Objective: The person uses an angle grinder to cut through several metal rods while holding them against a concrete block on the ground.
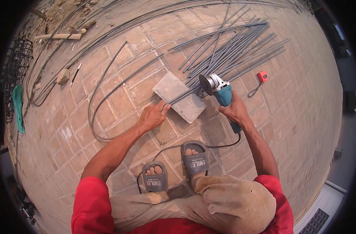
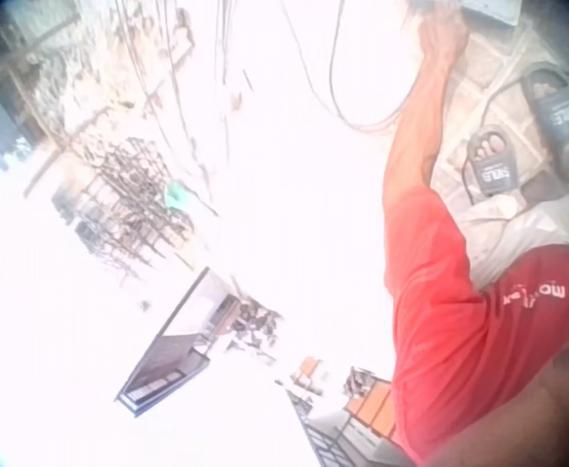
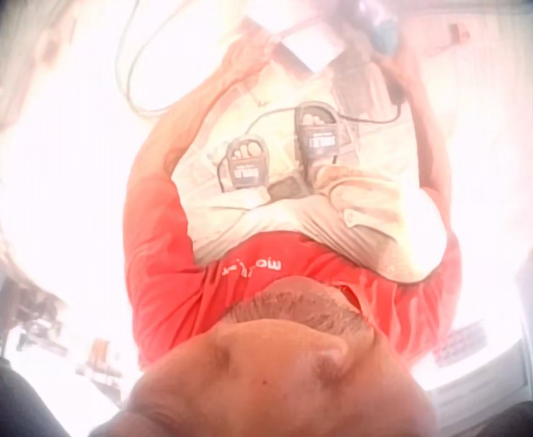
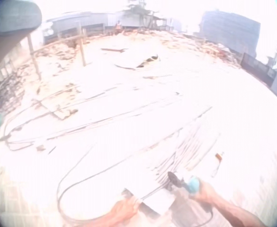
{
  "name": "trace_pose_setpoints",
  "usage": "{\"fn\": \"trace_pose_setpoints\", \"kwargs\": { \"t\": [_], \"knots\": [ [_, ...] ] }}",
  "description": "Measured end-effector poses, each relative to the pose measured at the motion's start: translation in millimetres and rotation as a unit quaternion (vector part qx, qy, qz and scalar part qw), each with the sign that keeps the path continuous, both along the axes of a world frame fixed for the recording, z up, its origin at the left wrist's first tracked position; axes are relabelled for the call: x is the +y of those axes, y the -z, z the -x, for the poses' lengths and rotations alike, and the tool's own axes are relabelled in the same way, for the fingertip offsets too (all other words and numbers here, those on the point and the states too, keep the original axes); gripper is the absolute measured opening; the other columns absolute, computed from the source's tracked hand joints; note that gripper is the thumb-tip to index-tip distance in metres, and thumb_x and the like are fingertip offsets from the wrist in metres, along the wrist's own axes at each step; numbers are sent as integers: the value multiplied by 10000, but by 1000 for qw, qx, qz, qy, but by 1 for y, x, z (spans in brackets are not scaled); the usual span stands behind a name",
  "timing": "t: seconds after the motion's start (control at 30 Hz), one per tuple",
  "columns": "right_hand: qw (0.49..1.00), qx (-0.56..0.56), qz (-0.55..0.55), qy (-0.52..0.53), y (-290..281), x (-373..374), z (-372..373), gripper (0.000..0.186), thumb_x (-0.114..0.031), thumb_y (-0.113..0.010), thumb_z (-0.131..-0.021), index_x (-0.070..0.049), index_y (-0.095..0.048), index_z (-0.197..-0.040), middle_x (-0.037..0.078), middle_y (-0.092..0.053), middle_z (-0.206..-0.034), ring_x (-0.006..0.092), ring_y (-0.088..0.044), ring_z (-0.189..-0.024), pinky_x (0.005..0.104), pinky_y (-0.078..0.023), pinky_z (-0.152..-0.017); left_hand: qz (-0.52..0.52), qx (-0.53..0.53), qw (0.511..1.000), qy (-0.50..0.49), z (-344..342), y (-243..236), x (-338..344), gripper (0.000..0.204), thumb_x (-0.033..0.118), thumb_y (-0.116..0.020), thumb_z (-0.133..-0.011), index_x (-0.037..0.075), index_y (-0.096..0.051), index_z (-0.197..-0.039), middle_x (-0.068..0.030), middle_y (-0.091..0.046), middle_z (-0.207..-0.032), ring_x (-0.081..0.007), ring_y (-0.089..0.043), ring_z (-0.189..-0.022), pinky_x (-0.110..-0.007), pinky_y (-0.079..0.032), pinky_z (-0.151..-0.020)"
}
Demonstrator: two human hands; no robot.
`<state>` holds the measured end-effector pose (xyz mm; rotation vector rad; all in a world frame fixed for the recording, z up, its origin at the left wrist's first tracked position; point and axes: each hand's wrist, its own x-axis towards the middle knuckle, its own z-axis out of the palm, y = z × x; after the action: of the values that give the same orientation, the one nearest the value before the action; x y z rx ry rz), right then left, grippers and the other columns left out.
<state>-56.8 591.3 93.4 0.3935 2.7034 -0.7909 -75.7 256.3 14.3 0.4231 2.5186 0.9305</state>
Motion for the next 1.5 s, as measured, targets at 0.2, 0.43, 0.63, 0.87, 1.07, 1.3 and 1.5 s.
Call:
{"fn": "trace_pose_setpoints", "kwargs": {
  "t": [0.2,0.43,0.63,0.87,1.07,1.3,1.5],
  "knots": [
    [1000,12,-4,-12,-1,-1,0,622,-263,-725,-633,31,-527,-1145,289,-652,-906,441,-649,-856,471,-500,-791,20,-8,1000,8,-1,0,0,393,414,-459,-1016,38,-569,-1034,-291,-656,-777,-494,-640,-764,-568,-499,-709],
    [999,23,25,-4,4,0,0,618,-256,-723,-639,39,-523,-1145,276,-653,-878,424,-656,-813,459,-508,-761,3,-5,1000,0,-2,2,-1,407,430,-466,-1015,49,-585,-1093,-288,-651,-767,-496,-634,-764,-568,-491,-704],
    [999,26,16,-13,2,-2,1,640,-245,-715,-651,47,-524,-1188,269,-656,-946,398,-656,-871,437,-506,-806,10,-9,1000,3,-1,0,-1,405,423,-462,-1016,44,-591,-1079,-289,-656,-778,-491,-638,-770,-567,-495,-718],
    [999,15,39,-7,-3,-6,2,636,-242,-707,-660,43,-534,-1201,269,-664,-999,407,-655,-941,434,-500,-853,9,-6,1000,3,-2,-2,-1,408,416,-452,-1018,34,-586,-1062,-291,-660,-789,-488,-643,-770,-569,-497,-733],
    [999,16,34,-7,0,-3,2,654,-242,-707,-659,51,-526,-1214,283,-659,-1017,416,-651,-959,440,-495,-874,11,-8,1000,1,-3,0,1,407,420,-444,-1020,40,-584,-1062,-286,-661,-788,-483,-644,-773,-565,-501,-735],
    [1000,13,24,-3,-5,-6,3,661,-246,-709,-660,56,-524,-1218,290,-658,-1025,422,-651,-966,444,-494,-879,2,-8,1000,4,-3,4,1,406,423,-441,-1020,44,-579,-1068,-292,-659,-794,-485,-643,-769,-565,-504,-735],
    [1000,9,16,-7,-6,-6,6,662,-245,-715,-653,59,-526,-1210,291,-660,-1016,423,-652,-961,444,-496,-874,5,11,1000,-4,-4,8,1,390,412,-473,-1014,45,-596,-1061,-266,-650,-732,-467,-644,-731,-547,-499,-681]
  ]
}}
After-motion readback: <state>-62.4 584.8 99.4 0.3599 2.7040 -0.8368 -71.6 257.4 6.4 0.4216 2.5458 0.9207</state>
